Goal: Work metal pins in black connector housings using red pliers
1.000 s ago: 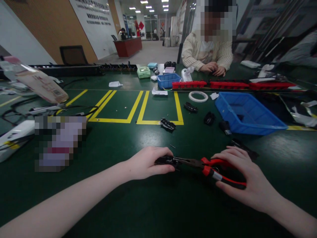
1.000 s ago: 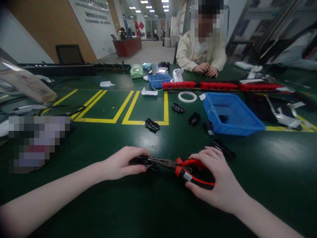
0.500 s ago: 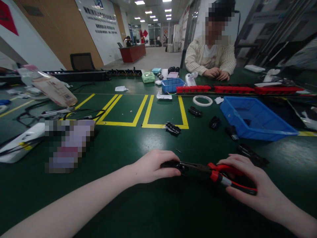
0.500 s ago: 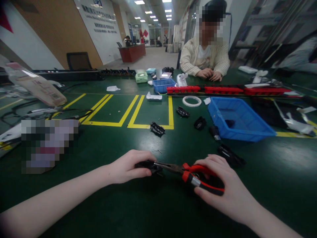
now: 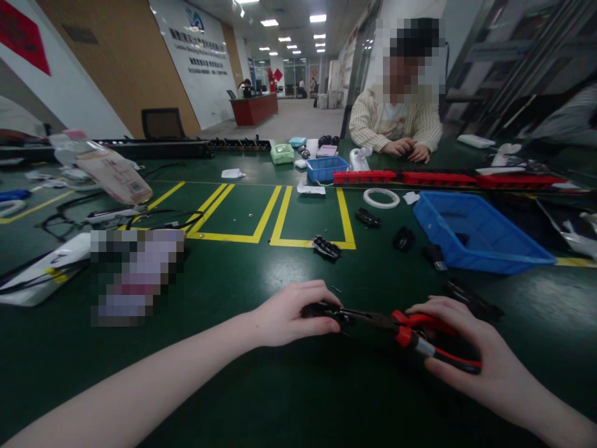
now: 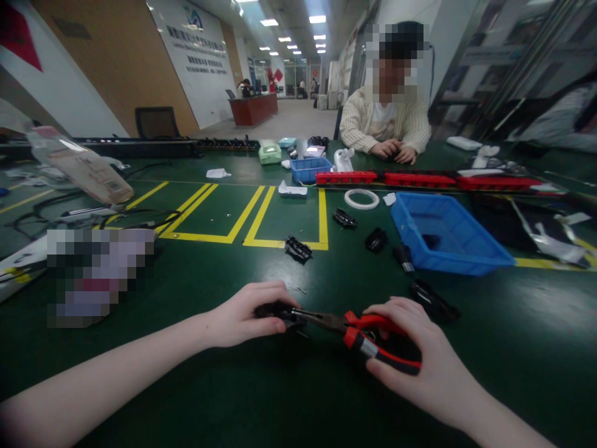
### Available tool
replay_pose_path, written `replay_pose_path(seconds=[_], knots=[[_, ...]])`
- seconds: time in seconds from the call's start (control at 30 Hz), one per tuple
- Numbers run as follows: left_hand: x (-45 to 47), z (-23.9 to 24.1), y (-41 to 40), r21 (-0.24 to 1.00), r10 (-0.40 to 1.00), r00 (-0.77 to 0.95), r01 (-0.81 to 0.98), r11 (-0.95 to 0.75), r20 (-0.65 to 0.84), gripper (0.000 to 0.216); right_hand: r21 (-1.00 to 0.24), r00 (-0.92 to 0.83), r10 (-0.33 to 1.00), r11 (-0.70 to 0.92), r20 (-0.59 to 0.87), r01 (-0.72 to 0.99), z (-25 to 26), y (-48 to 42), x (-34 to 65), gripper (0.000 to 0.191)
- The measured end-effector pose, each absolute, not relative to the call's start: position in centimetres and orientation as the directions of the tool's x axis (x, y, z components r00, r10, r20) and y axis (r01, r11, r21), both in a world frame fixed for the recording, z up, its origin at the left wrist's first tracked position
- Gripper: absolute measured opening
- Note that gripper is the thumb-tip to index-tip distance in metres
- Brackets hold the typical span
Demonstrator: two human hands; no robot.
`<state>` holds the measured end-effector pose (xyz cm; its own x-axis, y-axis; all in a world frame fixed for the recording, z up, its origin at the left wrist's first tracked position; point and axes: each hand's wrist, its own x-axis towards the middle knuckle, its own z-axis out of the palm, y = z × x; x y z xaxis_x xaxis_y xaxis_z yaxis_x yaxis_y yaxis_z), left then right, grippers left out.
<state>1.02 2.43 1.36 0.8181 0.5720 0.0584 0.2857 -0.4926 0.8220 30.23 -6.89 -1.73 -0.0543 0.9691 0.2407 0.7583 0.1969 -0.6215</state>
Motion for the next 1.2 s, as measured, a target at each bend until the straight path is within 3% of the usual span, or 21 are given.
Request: replay_pose_path(seconds=[0.3,0.6,0.8,1.03,1.2], knots=[[1.1,1.5,2.4,0.831,0.587,0.807,0.281,-0.480,0.066,0.021,-0.616,-0.042,0.959,0.213,0.280,0.758,-1.9,-6.6,30.6,0.037],[1.1,0.5,2.3,0.825,0.670,0.736,0.314,-0.469,0.101,0.033,-0.600,-0.007,0.956,0.189,0.292,0.778,-2.7,-6.7,31.3,0.042],[1.2,0.3,2.3,0.859,0.696,0.702,0.258,-0.443,0.148,0.018,-0.560,-0.035,0.957,0.199,0.289,0.804,-3.5,-6.5,32.1,0.044],[1.8,0.0,1.8,0.984,0.750,0.645,0.174,0.042,-0.146,0.017,-0.602,-0.028,0.967,0.181,0.255,0.778,-2.8,-6.7,31.1,0.043],[2.1,0.3,1.7,0.982,0.761,0.623,0.071,0.173,-0.179,0.018,-0.595,-0.055,0.965,0.202,0.256,0.778,-2.4,-6.7,31.3,0.043]])
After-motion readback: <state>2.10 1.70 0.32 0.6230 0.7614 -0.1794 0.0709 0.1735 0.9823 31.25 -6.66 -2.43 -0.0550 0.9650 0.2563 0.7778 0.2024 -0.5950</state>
